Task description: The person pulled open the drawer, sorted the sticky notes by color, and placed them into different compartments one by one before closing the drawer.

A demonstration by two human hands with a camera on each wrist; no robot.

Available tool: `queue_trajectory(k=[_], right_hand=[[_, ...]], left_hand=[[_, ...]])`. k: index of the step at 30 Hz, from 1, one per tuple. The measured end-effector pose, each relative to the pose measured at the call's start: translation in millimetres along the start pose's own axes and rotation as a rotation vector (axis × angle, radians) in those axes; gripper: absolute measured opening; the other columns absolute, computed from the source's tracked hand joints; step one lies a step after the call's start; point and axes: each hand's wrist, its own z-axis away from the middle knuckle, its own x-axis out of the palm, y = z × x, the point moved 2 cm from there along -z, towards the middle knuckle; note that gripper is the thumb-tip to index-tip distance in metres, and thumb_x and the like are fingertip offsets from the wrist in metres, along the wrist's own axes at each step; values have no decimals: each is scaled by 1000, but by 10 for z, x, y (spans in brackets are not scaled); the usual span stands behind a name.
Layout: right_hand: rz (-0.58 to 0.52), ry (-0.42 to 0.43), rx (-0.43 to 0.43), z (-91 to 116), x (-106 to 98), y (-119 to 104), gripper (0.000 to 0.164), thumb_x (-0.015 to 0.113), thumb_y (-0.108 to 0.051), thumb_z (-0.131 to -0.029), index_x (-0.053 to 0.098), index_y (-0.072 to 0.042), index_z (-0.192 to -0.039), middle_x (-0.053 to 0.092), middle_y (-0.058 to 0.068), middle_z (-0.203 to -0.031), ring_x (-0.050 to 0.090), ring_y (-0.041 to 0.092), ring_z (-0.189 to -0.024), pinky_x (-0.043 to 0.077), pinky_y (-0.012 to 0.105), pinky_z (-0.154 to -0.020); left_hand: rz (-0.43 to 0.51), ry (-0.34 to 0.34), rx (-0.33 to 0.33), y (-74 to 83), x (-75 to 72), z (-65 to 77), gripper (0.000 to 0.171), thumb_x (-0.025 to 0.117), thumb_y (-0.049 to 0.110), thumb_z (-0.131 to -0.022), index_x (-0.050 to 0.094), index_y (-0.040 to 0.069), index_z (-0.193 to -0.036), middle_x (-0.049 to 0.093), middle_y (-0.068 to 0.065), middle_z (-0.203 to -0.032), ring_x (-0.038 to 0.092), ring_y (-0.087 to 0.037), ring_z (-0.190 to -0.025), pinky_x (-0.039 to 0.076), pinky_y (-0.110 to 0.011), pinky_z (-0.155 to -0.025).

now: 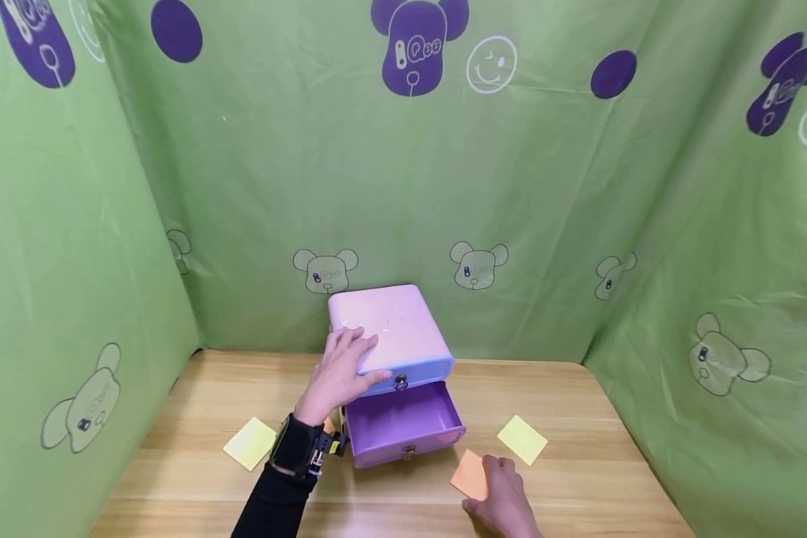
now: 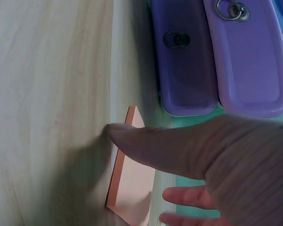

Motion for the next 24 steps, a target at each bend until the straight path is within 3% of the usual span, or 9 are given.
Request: queue_trajectory(k=[4, 11, 15, 24], right_hand=[[10, -1, -4, -9, -1, -2, 83, 92, -21, -65, 55, 9, -133, 57, 32, -132, 58, 40, -100, 55, 55, -87], [2, -3, 28, -56, -9, 30, 85, 94, -22, -62, 56, 9, -131, 64, 24, -117, 55, 29, -90, 49, 37, -72], [9, -12, 52, -109, -1, 67, 89, 96, -26, -59, 56, 11, -129, 62, 23, -110, 55, 31, -91, 49, 37, -71], [-50, -7, 132, -89, 16, 128, 77, 98, -27, -52, 60, 6, -110, 54, 15, -92, 48, 32, -91, 40, 32, -69]], left_hand=[[8, -11, -21, -11, -4, -6, 76, 72, 56, -88, 48, 20, -151, 34, -8, -165, 22, -31, -154, 36, -75, -110], [18, -11, -22, -5, -8, -8, 76, 71, 56, -88, 49, 20, -151, 34, -9, -165, 22, -31, -154, 36, -77, -109], [19, -3, -20, 3, -18, -12, 75, 72, 55, -88, 49, 20, -150, 35, -8, -165, 22, -31, -154, 36, -77, -109], [20, -9, -21, -10, 4, -6, 75, 72, 55, -88, 49, 21, -150, 34, -8, -165, 22, -30, -154, 36, -77, -108]])
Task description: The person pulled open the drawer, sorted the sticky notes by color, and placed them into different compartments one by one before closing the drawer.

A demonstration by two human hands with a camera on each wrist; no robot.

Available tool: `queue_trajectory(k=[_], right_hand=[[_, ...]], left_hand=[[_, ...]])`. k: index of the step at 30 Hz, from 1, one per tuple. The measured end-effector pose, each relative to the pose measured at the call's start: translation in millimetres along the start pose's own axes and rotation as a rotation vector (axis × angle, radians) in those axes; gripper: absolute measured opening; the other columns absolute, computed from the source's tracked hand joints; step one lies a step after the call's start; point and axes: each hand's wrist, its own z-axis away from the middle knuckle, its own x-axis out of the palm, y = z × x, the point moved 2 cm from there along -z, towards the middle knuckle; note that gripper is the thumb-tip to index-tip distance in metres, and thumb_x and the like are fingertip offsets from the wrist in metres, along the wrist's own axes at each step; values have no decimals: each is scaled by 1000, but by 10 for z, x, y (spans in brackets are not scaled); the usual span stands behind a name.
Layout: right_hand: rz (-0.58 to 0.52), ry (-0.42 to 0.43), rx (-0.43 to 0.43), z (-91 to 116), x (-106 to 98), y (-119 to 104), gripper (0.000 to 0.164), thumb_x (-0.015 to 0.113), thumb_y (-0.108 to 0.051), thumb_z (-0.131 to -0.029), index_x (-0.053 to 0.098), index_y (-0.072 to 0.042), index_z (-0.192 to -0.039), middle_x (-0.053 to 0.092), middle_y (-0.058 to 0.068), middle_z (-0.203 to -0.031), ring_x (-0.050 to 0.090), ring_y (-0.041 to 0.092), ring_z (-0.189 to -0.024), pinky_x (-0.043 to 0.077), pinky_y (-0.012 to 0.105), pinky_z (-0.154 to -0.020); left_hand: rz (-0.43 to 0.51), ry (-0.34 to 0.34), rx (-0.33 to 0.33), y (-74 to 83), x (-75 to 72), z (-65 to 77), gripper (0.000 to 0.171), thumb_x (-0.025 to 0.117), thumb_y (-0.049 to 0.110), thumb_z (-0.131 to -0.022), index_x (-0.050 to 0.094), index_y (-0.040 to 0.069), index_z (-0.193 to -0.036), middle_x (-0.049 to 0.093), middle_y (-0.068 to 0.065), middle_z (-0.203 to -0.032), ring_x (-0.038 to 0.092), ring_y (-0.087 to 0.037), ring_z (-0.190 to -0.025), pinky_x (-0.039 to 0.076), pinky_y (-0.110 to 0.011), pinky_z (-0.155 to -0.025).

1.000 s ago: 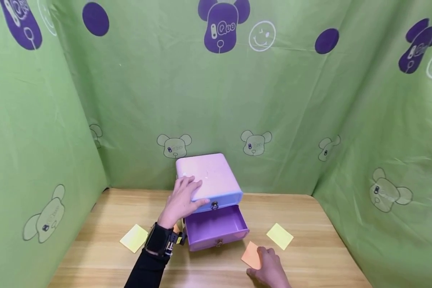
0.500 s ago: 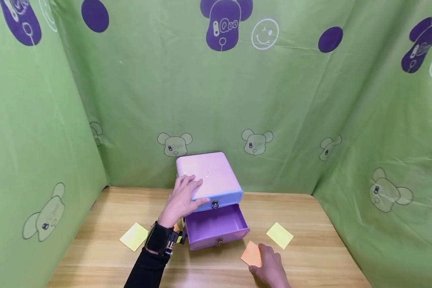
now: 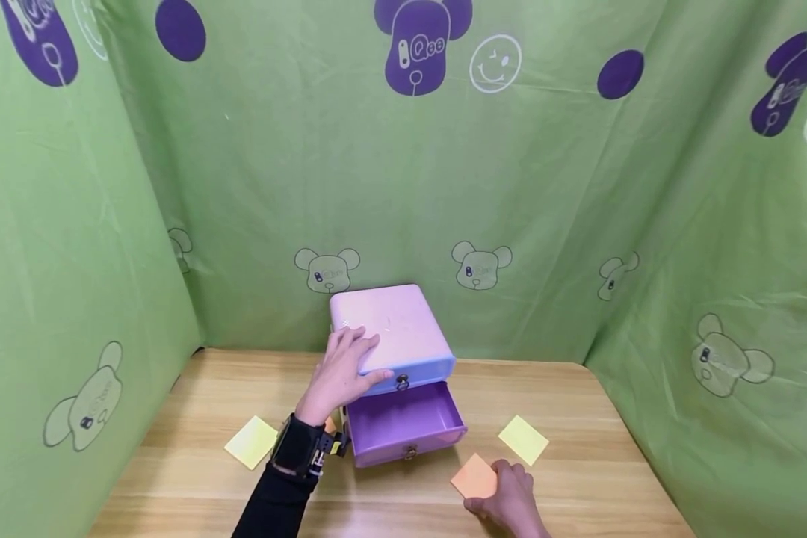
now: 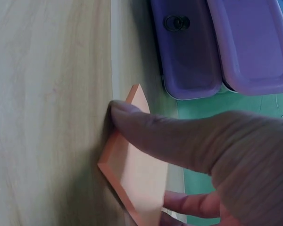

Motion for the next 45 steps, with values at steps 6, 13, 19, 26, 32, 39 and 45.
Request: queue_trajectory(k=[6, 13, 19, 26, 32, 39, 45], right_hand=[[-14, 14, 12, 9, -12, 19, 76, 99, -27, -49, 54, 0, -104, 52, 11, -88, 49, 29, -88, 40, 31, -68], [-10, -4, 23, 19, -9, 34, 77, 100, -30, -50, 59, 4, -106, 55, 14, -89, 50, 30, -87, 41, 32, -68], [-28, -13, 54, 11, -7, 20, 77, 101, -32, -49, 55, 1, -101, 54, 12, -88, 50, 29, -86, 41, 31, -67], [-66, -13, 60, 24, 19, 24, 80, 101, -26, -49, 53, 4, -106, 58, 11, -85, 53, 23, -77, 43, 29, -63], [-41, -17, 51, 7, 19, 27, 80, 100, -29, -52, 59, 9, -109, 58, 14, -87, 54, 25, -79, 45, 31, -64], [-39, -7, 56, 25, 13, 48, 84, 101, -30, -49, 58, 10, -109, 58, 15, -89, 53, 27, -83, 46, 32, -66], [-69, -1, 59, 22, 26, 64, 83, 101, -27, -50, 55, 9, -109, 60, 14, -87, 55, 25, -79, 46, 31, -64]], left_hand=[[0, 0, 3, 14, 7, 7, 75, 72, 54, -88, 49, 20, -150, 34, -8, -165, 22, -30, -154, 36, -76, -110], [-4, 10, 22, 29, -3, 14, 74, 72, 53, -89, 51, 17, -149, 36, -12, -163, 24, -33, -153, 38, -77, -108], [-9, 10, 7, 15, -9, -3, 75, 72, 54, -88, 49, 19, -151, 34, -9, -165, 22, -31, -154, 36, -75, -110], [-9, -9, 11, 10, -8, 6, 76, 71, 56, -88, 49, 19, -151, 34, -10, -165, 21, -32, -154, 35, -77, -109], [1, -3, 8, 18, -12, 12, 76, 72, 55, -88, 49, 19, -150, 35, -9, -165, 22, -32, -154, 36, -77, -110], [-5, -2, 18, 20, 11, 9, 76, 72, 55, -88, 49, 19, -151, 34, -10, -165, 22, -32, -154, 34, -77, -110], [-4, 18, 29, 12, 19, 28, 75, 72, 54, -88, 51, 16, -149, 36, -12, -163, 24, -34, -153, 36, -78, -108]])
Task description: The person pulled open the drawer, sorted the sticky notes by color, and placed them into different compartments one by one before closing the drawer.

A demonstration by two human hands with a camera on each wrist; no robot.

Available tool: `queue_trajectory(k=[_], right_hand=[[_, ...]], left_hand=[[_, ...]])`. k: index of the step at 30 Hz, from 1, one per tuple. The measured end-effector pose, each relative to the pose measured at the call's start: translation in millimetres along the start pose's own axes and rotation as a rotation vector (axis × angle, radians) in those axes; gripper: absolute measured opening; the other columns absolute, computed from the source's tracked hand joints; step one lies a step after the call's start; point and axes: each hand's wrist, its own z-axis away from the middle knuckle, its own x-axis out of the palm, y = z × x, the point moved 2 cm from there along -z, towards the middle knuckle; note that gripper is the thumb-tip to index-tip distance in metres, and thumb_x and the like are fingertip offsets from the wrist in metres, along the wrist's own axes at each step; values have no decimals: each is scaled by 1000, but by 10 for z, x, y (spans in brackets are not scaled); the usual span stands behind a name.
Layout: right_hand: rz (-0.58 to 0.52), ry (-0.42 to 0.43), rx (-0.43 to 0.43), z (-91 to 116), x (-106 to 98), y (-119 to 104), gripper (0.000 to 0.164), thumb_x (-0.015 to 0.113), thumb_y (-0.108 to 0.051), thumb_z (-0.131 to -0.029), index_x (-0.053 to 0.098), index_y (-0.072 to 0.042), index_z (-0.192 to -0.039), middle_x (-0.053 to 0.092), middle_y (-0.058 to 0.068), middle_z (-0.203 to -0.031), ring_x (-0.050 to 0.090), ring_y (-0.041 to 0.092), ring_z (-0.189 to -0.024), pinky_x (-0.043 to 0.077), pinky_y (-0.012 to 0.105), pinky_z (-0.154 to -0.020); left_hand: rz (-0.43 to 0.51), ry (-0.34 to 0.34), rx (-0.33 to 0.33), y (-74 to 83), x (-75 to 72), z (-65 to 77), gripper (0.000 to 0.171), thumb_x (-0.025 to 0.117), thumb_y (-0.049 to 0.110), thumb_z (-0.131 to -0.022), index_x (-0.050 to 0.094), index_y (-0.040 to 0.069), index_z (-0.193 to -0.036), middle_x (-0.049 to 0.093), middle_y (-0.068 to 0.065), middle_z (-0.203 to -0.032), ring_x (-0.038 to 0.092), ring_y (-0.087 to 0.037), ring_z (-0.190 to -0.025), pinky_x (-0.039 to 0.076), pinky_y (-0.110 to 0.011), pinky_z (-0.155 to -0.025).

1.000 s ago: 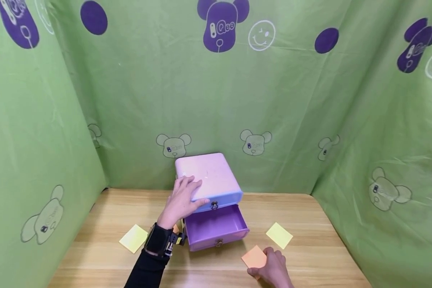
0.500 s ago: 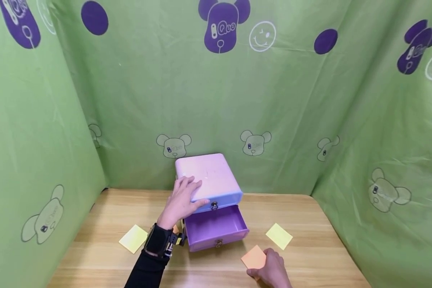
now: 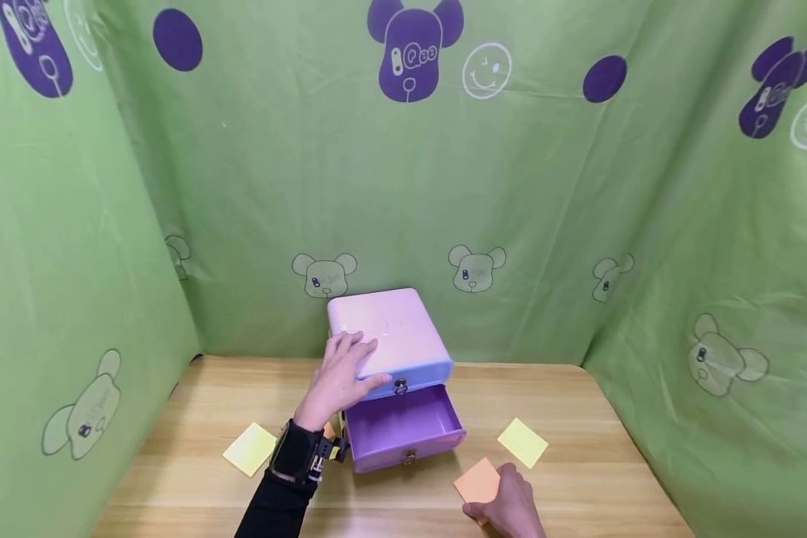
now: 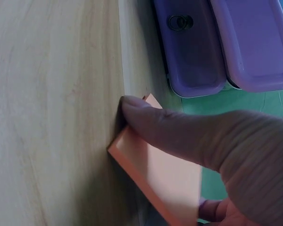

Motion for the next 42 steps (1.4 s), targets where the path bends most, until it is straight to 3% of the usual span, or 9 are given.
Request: queue_trajectory(k=[9, 16, 24, 32, 42], right_hand=[[-28, -51, 15, -15, 13, 31, 79, 100, -25, -53, 57, 12, -109, 63, 14, -88, 58, 23, -77, 49, 32, -66], [13, -32, -7, -21, 5, 46, 71, 100, -29, -51, 60, 7, -97, 61, 12, -82, 55, 22, -73, 45, 30, -61], [-66, -66, 43, 9, -21, 44, 75, 99, -27, -54, 50, 1, -103, 62, 11, -84, 57, 23, -75, 45, 30, -62], [-75, -63, 29, 10, -12, 21, 82, 99, -26, -55, 47, 5, -110, 62, 14, -87, 59, 24, -78, 49, 32, -64], [-47, -32, -25, -20, 0, 57, 69, 99, -25, -52, 62, 6, -100, 62, 7, -80, 54, 18, -71, 44, 29, -62]], left_hand=[[4, -4, -9, 6, -2, -6, 75, 72, 55, -88, 51, 18, -149, 35, -11, -164, 23, -33, -153, 36, -78, -108], [0, -8, -11, -7, 12, -9, 74, 72, 54, -88, 50, 19, -150, 35, -10, -164, 22, -33, -154, 36, -78, -107], [0, -12, 0, -3, -13, -8, 75, 71, 54, -89, 50, 17, -150, 35, -12, -164, 22, -34, -153, 36, -79, -107], [-4, -2, 2, -4, -7, -17, 75, 71, 54, -88, 50, 17, -150, 35, -12, -164, 23, -34, -153, 36, -77, -109], [-9, 6, 8, -6, 14, -30, 75, 71, 55, -88, 51, 16, -149, 36, -13, -163, 23, -35, -153, 37, -76, -109]])
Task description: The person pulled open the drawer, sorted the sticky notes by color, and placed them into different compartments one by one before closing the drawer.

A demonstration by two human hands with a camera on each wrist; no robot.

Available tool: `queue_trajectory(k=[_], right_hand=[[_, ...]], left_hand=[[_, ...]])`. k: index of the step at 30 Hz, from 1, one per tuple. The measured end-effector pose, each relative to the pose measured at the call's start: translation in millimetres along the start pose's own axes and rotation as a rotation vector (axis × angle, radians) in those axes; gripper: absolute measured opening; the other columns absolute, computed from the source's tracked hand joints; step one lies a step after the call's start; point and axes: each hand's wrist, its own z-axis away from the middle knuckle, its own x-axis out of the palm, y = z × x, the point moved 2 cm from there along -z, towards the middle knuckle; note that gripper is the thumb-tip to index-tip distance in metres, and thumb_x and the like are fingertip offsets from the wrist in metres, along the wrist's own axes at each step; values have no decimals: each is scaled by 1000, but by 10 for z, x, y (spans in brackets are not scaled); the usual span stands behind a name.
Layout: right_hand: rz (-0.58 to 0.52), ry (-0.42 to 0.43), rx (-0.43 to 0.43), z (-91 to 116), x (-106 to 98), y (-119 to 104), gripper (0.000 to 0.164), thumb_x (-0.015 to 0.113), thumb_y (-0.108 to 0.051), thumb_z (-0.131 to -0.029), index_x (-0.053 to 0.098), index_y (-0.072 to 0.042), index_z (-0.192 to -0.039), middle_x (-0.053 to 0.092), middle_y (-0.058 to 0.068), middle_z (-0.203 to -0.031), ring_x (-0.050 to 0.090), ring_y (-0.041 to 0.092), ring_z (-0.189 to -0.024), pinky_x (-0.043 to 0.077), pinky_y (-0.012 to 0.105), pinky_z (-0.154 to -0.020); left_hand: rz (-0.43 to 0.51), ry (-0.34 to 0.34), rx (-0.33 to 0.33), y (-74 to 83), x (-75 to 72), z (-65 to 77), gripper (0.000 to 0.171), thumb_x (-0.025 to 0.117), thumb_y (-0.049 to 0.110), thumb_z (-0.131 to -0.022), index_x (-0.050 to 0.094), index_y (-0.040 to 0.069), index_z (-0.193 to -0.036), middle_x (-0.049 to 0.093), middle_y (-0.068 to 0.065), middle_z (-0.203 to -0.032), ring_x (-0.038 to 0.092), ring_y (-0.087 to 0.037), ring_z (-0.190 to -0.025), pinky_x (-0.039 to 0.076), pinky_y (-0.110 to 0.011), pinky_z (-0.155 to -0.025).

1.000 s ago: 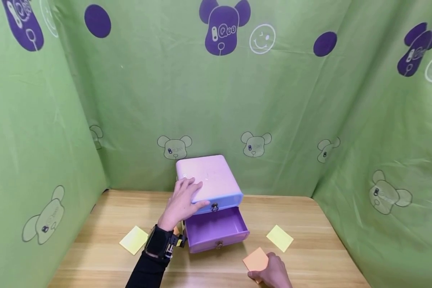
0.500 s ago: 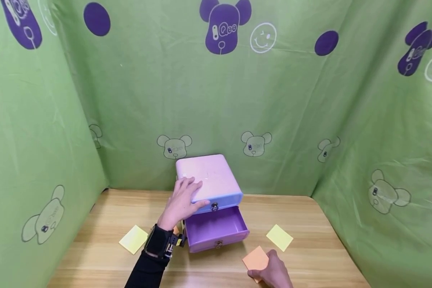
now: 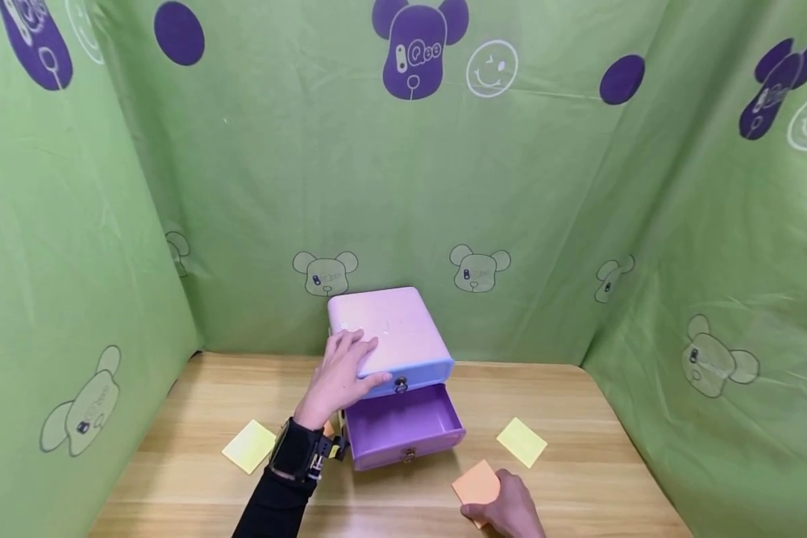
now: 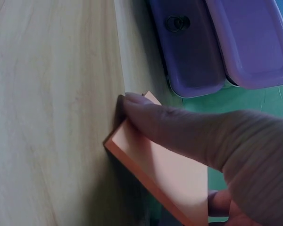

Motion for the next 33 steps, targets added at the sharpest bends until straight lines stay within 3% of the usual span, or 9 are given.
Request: queue_trajectory(k=[5, 11, 16, 19, 22, 25, 28, 33], right_hand=[[14, -10, 24, 20, -2, -10, 79, 99, -28, -54, 57, 6, -110, 65, 11, -86, 59, 22, -76, 49, 32, -64], [-36, -39, 76, 46, -10, -9, 76, 98, -28, -56, 48, 0, -106, 64, 13, -86, 61, 24, -77, 47, 31, -63], [-50, -22, 66, 26, -30, 4, 78, 96, -28, -64, 51, 9, -116, 68, 25, -97, 66, 35, -87, 56, 45, -73], [-93, -8, 73, 24, -45, 17, 62, 90, -25, -73, 59, 12, -113, 70, 22, -93, 66, 32, -84, 56, 41, -74], [-199, -10, 102, 30, -57, 42, 36, 83, -17, -81, 66, 8, -100, 64, 10, -78, 61, 20, -71, 52, 29, -62], [-317, -41, 123, 25, -71, 72, 22, 75, -11, -87, 66, 7, -96, 59, 4, -72, 60, 16, -61, 55, 26, -52], [-411, -84, 136, 1, -100, 82, 23, 70, -8, -91, 63, 11, -102, 60, 6, -73, 62, 18, -54, 60, 32, -49], [-467, -120, 154, -29, -197, 73, 30, 69, -10, -93, 61, 15, -109, 68, 10, -78, 66, 19, -57, 62, 32, -54]], left_hand=[[3, -9, -9, -8, 13, 5, 75, 71, 55, -88, 50, 17, -150, 36, -12, -164, 23, -34, -153, 37, -77, -108], [12, -13, -21, -10, 20, 17, 75, 71, 55, -88, 50, 18, -150, 35, -11, -164, 23, -33, -153, 38, -76, -109], [8, 4, -1, 2, 2, 14, 74, 72, 54, -89, 51, 17, -149, 36, -12, -163, 24, -34, -152, 38, -75, -109], [8, -2, -4, 2, 3, 11, 75, 72, 54, -88, 50, 17, -150, 35, -12, -164, 23, -34, -153, 37, -75, -110], [5, -5, 1, -5, 14, 10, 75, 72, 54, -88, 50, 17, -150, 35, -12, -164, 23, -34, -153, 37, -76, -109], [-3, 1, 14, -7, 19, 1, 75, 71, 54, -88, 51, 16, -149, 36, -14, -163, 24, -35, -152, 37, -75, -109], [-9, 3, 19, -6, 9, -11, 75, 71, 54, -88, 50, 15, -149, 36, -14, -163, 24, -36, -152, 37, -75, -110], [-8, 4, 7, -11, 5, -9, 74, 71, 54, -89, 51, 16, -149, 36, -14, -163, 24, -36, -153, 36, -75, -111]])
